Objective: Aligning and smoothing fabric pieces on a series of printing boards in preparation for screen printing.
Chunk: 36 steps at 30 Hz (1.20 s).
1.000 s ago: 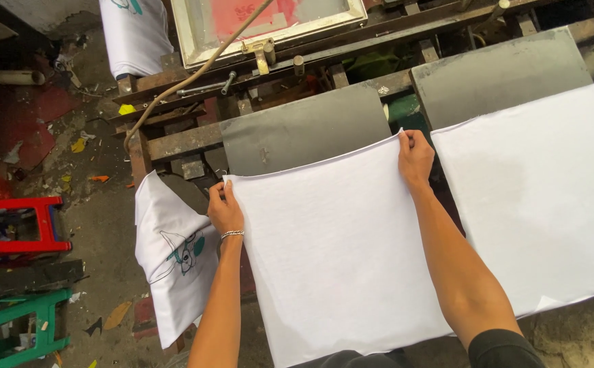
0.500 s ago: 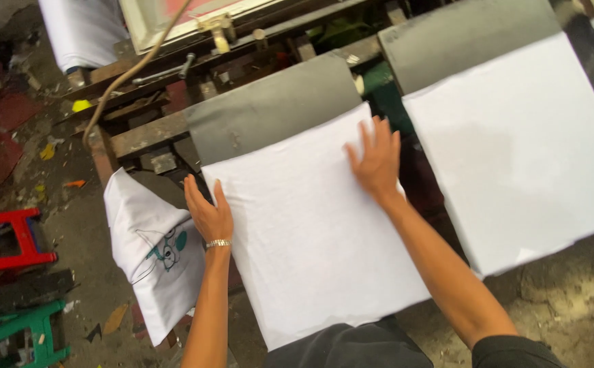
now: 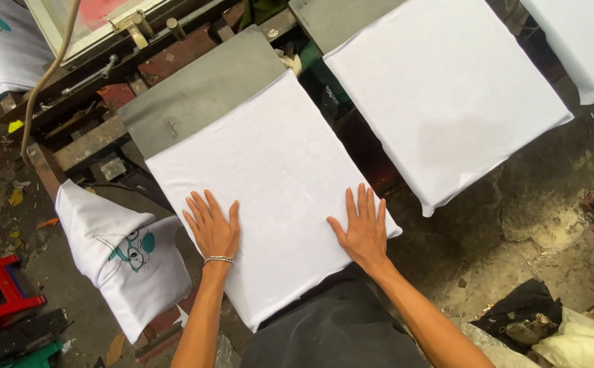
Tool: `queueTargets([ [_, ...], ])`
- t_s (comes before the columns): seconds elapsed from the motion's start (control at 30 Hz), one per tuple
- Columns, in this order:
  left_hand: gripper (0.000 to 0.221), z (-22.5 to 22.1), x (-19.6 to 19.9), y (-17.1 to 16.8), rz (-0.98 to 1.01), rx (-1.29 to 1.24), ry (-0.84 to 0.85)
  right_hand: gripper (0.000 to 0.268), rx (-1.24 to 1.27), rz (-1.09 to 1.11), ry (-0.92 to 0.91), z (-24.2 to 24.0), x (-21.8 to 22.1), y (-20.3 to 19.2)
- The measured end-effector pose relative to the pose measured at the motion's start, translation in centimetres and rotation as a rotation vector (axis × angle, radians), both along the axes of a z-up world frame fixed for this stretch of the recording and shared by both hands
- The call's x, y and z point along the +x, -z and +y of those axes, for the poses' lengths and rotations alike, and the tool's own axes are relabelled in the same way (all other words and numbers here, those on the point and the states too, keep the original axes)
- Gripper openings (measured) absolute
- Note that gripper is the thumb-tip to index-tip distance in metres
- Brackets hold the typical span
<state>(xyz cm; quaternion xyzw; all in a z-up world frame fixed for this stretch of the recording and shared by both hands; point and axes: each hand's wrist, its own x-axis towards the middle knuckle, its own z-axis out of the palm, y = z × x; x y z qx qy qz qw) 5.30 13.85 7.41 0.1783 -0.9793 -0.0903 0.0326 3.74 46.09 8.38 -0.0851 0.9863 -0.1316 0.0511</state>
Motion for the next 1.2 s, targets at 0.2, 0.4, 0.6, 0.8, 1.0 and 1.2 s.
queueTargets([
  [0.2,0.08,3.6,5.4,-0.5,-0.047,-0.03,0.092,0.082,-0.018,-0.041,0.004,2.2,4.1,-0.2],
  [0.4,0.084,10.5,13.8,-1.9,-0.164,-0.003,0.212,0.081,-0.054,0.031,-0.072,4.7,7.5,0.4],
  [0.6,0.092,14.8,15.5,-3.6,-0.178,0.135,0.466,0.082,-0.098,0.125,-0.163,8.1,10.9,-0.3],
  [0.8,0.091,14.9,8.8,0.3,-0.076,0.098,0.097,0.079,-0.229,-0.262,-0.061,15.3,15.1,2.2],
  [1.0,0.102,20.3,13.3,0.4,-0.017,-0.29,0.238,0.076,0.026,-0.902,0.091,27.3,19.6,14.9],
  [1.2,0.087,24.6,12.9,-3.7,-0.142,0.213,0.594,0.072,0.073,-1.305,0.345,37.8,24.1,25.5],
])
